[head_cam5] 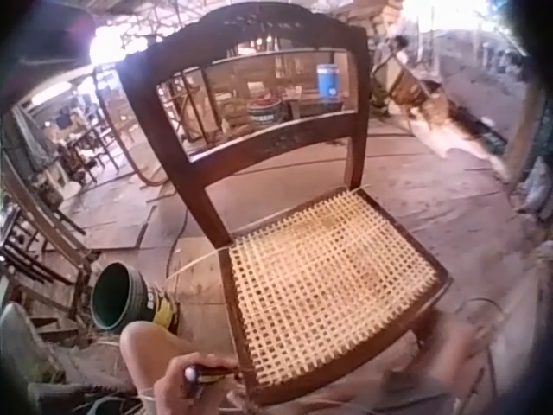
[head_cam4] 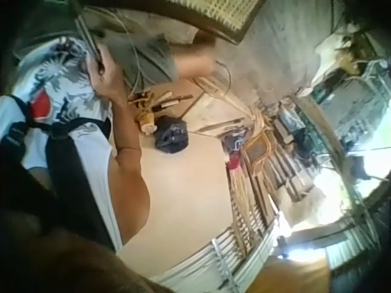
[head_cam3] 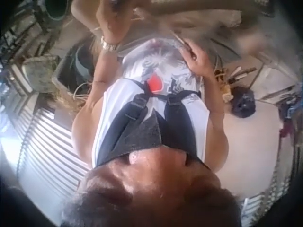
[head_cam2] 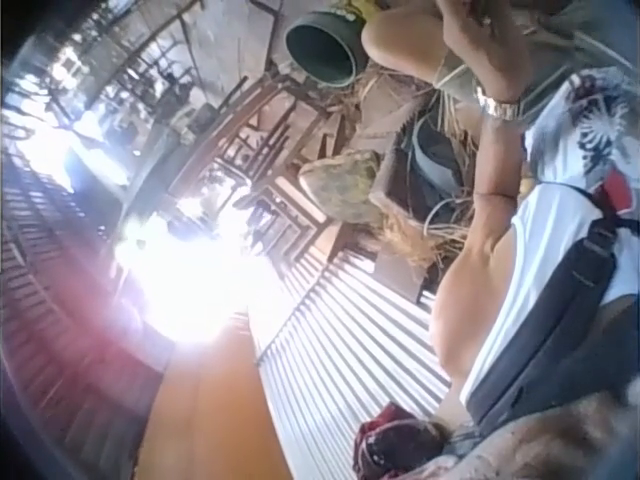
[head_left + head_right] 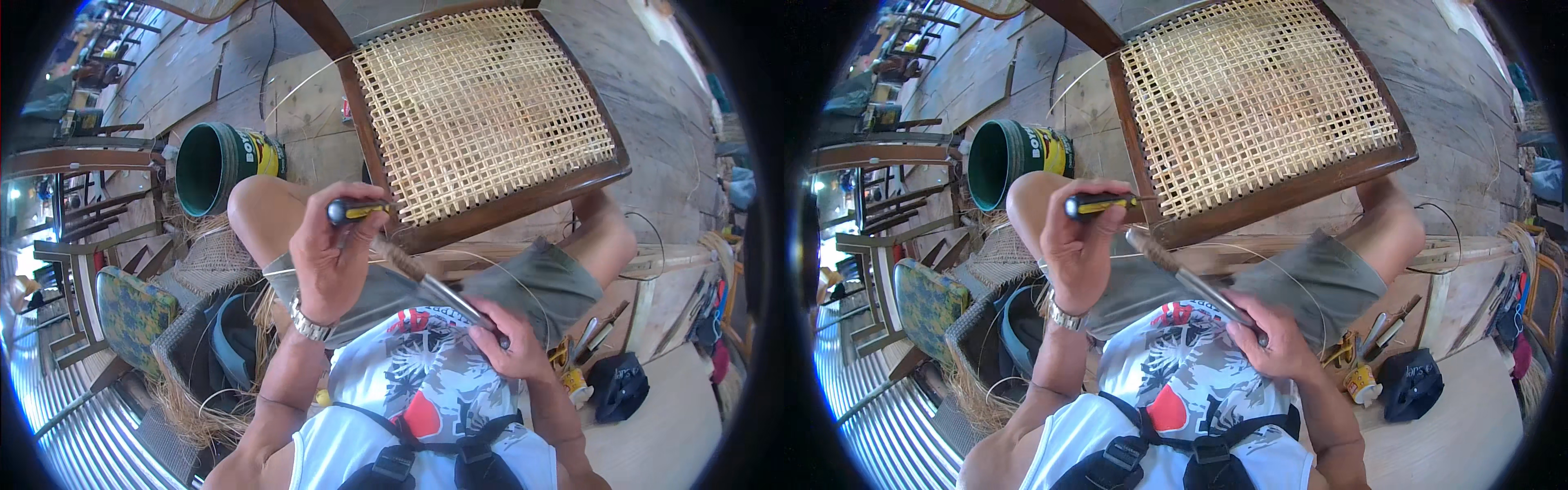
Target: Weaving a wicker or bamboo seat for a wooden chair using strands of material and a mallet.
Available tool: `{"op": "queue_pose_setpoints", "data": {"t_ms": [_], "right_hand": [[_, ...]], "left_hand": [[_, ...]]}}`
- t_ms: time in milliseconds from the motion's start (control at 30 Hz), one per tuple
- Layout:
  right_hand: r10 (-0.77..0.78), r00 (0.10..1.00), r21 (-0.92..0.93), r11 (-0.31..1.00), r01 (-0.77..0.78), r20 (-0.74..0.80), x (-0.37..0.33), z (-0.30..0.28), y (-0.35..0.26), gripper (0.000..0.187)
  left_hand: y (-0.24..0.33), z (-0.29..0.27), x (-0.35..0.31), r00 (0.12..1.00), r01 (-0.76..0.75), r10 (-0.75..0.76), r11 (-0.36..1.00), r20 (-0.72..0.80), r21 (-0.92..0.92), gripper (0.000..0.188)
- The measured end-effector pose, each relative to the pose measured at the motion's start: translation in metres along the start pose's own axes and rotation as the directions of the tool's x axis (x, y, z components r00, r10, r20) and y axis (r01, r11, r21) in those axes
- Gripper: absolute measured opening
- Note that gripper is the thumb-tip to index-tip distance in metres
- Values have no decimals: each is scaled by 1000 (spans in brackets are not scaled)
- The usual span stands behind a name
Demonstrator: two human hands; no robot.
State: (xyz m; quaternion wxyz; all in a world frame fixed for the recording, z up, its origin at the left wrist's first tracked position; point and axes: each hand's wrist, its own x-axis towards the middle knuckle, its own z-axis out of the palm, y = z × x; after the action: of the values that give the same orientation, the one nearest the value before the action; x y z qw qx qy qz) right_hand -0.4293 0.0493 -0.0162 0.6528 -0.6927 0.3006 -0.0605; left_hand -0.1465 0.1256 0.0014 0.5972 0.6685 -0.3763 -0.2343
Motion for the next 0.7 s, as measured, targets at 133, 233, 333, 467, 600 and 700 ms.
{"op": "queue_pose_setpoints", "data": {"t_ms": [133, 233, 333, 467, 600, 700], "right_hand": [[76, 996, 5, 997, -76, -39, -3, -9, -3, 46], [98, 978, 73, 994, -86, -183, 0, -14, -3, 45], [20, 987, -24, 999, -24, -160, 5, -25, 2, 44], [-77, 996, 13, 997, 76, 55, 14, -6, 4, 47], [80, 991, 104, 990, -91, 107, 27, 5, -8, 44], [50, 998, 152, 987, -56, 41, 31, 12, -2, 44]], "left_hand": [[1, -3, 10, 999, -35, 31, 996, -41, -81, 32], [-2, -4, 13, 998, -52, 50, 997, -36, -62, 33], [-8, -5, 13, 998, -63, 63, 998, -20, 1, 33], [-9, -2, 18, 997, -70, 70, 997, -22, 16, 33], [-2, -8, 26, 996, -76, 73, 996, -59, -45, 33], [-6, -7, 32, 997, -44, 42, 998, -67, -33, 33]]}}
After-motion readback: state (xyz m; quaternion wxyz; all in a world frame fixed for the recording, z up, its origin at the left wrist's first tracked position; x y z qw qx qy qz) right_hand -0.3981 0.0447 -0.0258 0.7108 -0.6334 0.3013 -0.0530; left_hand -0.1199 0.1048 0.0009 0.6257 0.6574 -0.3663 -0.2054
